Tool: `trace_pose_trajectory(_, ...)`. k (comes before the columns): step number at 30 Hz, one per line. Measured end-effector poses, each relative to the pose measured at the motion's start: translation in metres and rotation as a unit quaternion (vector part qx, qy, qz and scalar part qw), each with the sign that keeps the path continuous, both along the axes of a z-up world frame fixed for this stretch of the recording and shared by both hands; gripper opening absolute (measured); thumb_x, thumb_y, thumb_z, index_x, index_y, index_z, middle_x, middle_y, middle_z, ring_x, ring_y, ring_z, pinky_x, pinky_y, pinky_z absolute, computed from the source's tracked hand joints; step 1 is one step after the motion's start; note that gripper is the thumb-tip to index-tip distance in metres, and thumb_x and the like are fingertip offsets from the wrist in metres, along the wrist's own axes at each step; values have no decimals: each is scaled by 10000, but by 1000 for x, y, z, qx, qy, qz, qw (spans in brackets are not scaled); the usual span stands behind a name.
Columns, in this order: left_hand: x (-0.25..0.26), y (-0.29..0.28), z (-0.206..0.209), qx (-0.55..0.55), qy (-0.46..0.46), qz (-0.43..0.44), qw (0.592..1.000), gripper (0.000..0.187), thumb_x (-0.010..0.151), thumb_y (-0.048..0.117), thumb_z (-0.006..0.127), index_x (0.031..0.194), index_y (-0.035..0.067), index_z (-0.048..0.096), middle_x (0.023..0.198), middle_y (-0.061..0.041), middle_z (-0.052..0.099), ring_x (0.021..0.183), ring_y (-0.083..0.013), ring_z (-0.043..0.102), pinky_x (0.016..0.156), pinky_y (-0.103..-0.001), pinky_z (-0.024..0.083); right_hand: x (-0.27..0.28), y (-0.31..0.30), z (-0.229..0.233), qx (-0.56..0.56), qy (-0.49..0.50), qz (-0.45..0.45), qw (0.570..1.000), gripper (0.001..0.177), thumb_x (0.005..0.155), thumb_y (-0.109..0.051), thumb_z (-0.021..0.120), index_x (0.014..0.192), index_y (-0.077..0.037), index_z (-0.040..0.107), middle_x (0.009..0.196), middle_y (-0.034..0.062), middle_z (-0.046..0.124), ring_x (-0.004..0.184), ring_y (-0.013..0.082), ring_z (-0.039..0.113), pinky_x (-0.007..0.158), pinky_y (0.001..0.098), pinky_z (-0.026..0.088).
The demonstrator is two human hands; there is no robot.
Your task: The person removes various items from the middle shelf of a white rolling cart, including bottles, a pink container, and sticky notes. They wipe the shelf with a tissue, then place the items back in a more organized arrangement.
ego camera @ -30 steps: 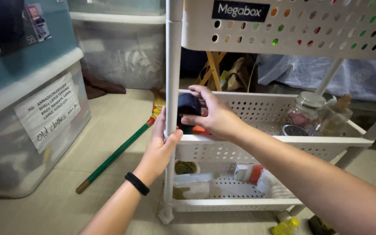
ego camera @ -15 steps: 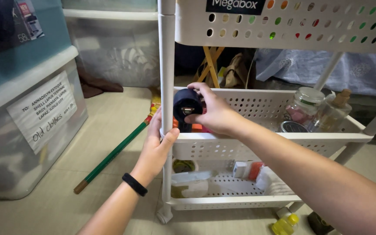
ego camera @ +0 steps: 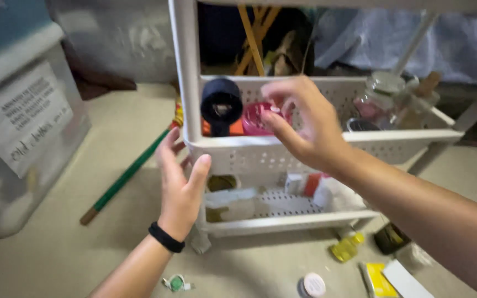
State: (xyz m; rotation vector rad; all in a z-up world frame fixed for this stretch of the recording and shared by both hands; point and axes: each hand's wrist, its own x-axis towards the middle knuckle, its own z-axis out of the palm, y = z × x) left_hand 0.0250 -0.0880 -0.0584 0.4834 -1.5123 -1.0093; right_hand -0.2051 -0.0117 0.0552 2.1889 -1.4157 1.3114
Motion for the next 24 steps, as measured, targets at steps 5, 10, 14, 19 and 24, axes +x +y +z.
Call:
trace_pose_trajectory(5, 1, 34, -27, -76, -69, 153, 983, 447, 947, 190, 669, 1301, -9, 483, 1224, -135, 476, 1099, -247, 507, 976, -358, 453, -45, 62, -50, 82, 136, 113, 981, 109, 916, -139, 732, 976, -92, 654, 911, 72, 682, 731, 214, 658, 651, 357, 533)
trace_pose_trajectory(10, -9, 61, -25, -148, -76, 21, 986, 117, 968, 50, 628, 1076, 33, 587, 1052, -78, 550, 937, -186, 567, 859, -306, 498, -107, 94, -130, 266, 238, -10, 934, 92, 885, -219, 733, 946, -154, 715, 881, 52, 719, 781, 282, 717, 697, 417, 570)
trace_pose_trajectory(14, -16, 70, -18, -149, -143, -121, 971, 115, 935, 9, 628, 1048, 31, 628, 1025, -74, 594, 869, -167, 617, 789, -276, 521, -158, 111, -188, 560, 304, -200, 744, 415, 878, -291, 741, 1271, -258, 610, 1188, 39, 665, 1067, 272, 683, 880, 412, 573)
trace_pose_trajectory(19, -25, 67, -24, -113, -173, -147, 967, 99, 940, 30, 629, 1036, 39, 649, 1029, -67, 604, 867, -152, 638, 790, -251, 534, -188, 131, -232, 621, 291, -227, 691, 682, 850, -175, 733, 1469, -335, 496, 1357, 24, 581, 1206, 257, 635, 959, 388, 570)
trace_pose_trajectory(24, -32, 56, -30, -62, -123, -113, 984, 84, 952, 44, 612, 1021, 28, 656, 1060, -53, 627, 941, -132, 622, 784, -252, 512, -217, 141, -282, 603, 263, -212, 723, 468, 871, -112, 685, 1316, -236, 607, 1236, 72, 670, 1120, 288, 682, 938, 402, 573)
